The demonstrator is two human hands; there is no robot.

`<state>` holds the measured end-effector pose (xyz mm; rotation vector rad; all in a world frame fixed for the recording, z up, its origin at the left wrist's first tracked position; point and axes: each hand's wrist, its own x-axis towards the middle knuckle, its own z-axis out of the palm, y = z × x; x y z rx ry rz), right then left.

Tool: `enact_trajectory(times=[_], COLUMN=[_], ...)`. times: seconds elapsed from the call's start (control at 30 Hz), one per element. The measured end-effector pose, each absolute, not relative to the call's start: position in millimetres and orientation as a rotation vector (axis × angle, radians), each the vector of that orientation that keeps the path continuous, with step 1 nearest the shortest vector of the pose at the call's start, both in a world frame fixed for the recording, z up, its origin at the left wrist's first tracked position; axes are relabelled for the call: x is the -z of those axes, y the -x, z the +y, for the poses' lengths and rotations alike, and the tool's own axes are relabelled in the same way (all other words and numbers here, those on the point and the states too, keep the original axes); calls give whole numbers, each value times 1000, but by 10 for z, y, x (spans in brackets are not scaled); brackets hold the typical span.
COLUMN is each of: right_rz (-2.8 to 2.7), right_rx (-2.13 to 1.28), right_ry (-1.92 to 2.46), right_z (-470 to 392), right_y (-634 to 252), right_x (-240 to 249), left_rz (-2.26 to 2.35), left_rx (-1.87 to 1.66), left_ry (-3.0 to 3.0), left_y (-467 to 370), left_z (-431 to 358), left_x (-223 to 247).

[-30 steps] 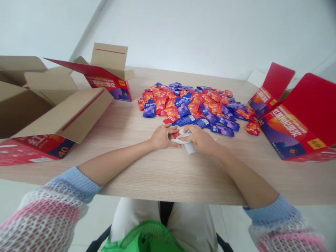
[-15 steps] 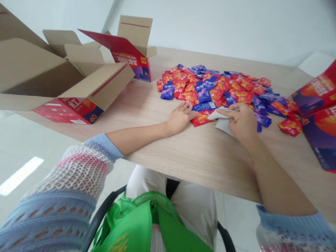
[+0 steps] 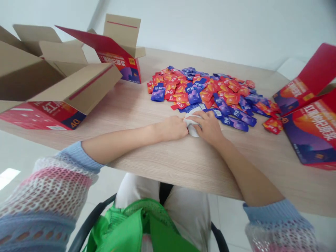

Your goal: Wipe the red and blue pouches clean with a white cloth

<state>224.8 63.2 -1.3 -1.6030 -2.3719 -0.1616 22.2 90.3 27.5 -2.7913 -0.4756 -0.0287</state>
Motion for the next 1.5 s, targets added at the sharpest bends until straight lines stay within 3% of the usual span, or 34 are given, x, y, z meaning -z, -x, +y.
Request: enact_trajectory(times=[0.2, 0.47, 0.73, 1.2, 1.5], right_rz=[-2128, -1799, -2181, -1997, -2123], right_rx=[263, 286, -39, 240, 117], right_ry=[1977, 1902, 1742, 1919, 1815], right_z=[654, 499, 279, 552, 422], right_y=[-2017, -2283, -2027, -2614, -2066], right_x=[-43, -313, -193, -184, -78], left_rz=[-667, -780, -728, -700, -689], left_rx=[35, 73, 61, -70, -31], left_ry=[2779, 2689, 2608, 2448, 2386], left_y=[-215, -244, -272, -269, -296], left_z=[762, 512, 205, 112, 101], left_x=[-163, 13, 17, 19, 3])
